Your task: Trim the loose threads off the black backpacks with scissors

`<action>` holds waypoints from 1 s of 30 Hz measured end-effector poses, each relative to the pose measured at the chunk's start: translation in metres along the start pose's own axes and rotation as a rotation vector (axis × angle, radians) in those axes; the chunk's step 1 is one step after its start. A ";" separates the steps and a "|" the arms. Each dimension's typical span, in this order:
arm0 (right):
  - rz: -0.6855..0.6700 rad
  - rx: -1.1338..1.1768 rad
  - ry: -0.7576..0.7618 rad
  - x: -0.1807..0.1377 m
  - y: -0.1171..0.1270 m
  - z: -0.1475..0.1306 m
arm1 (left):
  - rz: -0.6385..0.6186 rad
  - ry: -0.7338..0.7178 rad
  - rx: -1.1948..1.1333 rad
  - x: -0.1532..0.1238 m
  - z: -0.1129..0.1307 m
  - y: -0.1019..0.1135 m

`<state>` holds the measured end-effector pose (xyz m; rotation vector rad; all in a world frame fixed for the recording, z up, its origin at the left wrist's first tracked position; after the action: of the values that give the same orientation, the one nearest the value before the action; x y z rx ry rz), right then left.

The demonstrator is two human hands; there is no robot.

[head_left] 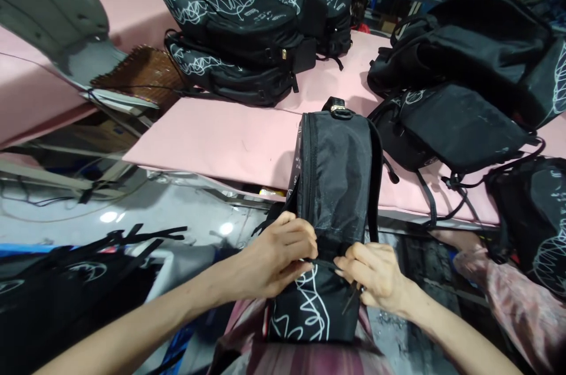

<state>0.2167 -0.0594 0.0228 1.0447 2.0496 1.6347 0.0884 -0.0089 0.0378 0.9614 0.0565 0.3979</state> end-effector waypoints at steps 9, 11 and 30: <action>0.040 0.020 0.018 0.004 0.003 -0.001 | 0.369 0.152 0.089 -0.026 -0.018 0.023; 0.053 0.026 0.022 0.003 0.003 -0.001 | 0.394 0.211 0.005 -0.027 -0.026 0.024; -0.291 -0.322 -0.627 0.045 0.005 0.029 | 0.597 0.507 -0.419 0.030 -0.090 0.050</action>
<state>0.2066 -0.0069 0.0276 0.9351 1.3960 1.2283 0.0808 0.0973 0.0303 0.4274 0.1402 1.1528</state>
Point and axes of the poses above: each hand's wrist, its own x-axis towards the middle knuckle, its own y-axis out of the back of the hand, z = x × y, the point moved 7 cm from there along x, towards the middle knuckle, and after that the axes turned 10 degrees about -z, right-handed, at the moved point
